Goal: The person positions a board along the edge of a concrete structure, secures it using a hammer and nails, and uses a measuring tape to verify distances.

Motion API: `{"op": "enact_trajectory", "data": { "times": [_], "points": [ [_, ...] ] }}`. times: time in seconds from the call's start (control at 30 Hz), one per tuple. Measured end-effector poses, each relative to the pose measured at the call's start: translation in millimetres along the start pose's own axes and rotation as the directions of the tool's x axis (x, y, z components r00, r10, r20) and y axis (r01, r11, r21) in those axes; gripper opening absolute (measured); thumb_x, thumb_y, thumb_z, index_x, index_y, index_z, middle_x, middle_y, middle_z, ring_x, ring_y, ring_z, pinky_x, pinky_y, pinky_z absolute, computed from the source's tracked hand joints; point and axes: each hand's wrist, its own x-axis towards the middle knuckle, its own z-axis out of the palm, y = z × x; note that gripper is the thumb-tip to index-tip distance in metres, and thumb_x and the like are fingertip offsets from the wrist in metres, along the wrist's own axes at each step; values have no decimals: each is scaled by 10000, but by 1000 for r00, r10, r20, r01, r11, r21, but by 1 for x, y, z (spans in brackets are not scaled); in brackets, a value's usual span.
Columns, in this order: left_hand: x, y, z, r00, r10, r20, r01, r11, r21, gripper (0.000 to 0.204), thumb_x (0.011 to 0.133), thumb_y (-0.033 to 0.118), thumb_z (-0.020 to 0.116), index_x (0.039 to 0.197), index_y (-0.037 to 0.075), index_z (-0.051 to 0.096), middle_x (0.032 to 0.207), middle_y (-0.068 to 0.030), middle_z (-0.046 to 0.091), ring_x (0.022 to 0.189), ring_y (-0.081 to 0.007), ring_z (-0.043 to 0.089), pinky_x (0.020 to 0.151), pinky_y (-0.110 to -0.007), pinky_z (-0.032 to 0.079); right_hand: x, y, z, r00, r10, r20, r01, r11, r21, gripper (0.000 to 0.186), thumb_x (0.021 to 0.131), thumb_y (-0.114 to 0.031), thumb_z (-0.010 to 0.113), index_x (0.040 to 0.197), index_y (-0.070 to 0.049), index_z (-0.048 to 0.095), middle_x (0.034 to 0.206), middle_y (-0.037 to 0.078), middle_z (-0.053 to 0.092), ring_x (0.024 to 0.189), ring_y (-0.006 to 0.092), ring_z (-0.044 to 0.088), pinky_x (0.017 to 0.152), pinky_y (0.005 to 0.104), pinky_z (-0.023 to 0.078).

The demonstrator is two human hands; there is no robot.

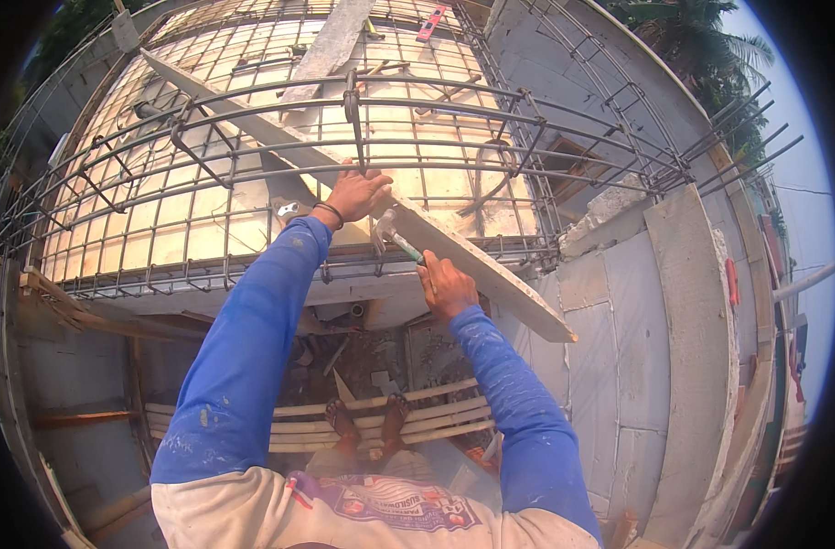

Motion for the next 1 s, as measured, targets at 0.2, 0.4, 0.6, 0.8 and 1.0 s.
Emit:
{"op": "enact_trajectory", "data": {
  "times": [0.2, 0.4, 0.6, 0.8, 1.0],
  "points": [
    [8, 4, -11, 998, -8, 60, 8, 1000, -5, 343, 1007, 399, 440, 1285, 258, 582, 1285, -53, 583, 1098, -364, 566, 1101, -570, 224, 21, 2, 1, 997, -60, -48, 59, 998, -33, 383, 969, -278, 577, 1300, -90, 529, 829, 128, 586, 719, 322, 650, 614, 443, 531],
    [2, -2, -6, 1000, 3, 20, -5, 998, 69, 333, 998, 387, 459, 1281, 266, 585, 1278, -37, 566, 1103, -329, 554, 1036, -521, 294, 16, -18, -11, 983, -150, -111, 155, 987, 40, 382, 998, -353, 507, 1260, -77, 529, 832, 165, 601, 772, 365, 651, 627, 463, 529],
    [-24, -7, -3, 996, 33, -83, -29, 998, 50, 450, 947, 527, 505, 1218, 190, 630, 1178, -62, 584, 1238, -296, 448, 1057, -510, 247, 19, -7, -6, 988, 156, 0, -153, 968, 196, 389, 1018, -372, 461, 1230, -59, 551, 963, 228, 663, 901, 425, 641, 759, 505, 507],
    [-86, -19, -10, 994, 103, 46, -106, 991, 83, 468, 764, 450, 762, 1136, 190, 645, 1136, -57, 596, 1193, -270, 491, 1097, -530, 245, 24, 0, -45, 882, 442, 163, -462, 880, 116, 441, 1004, -439, 441, 1184, -57, 569, 1013, 261, 671, 990, 461, 618, 857, 530, 473],
    [-131, -8, 20, 993, 87, -86, -71, 983, 168, 405, 796, 193, 673, 1196, 180, 618, 1245, -65, 571, 1237, -285, 482, 1087, -537, 295, 69, 15, -10, 883, 349, 315, -277, 928, -250, 363, 979, -386, 505, 1093, -53, 597, 991, 239, 684, 965, 432, 649, 855, 526, 495]
  ]
}}
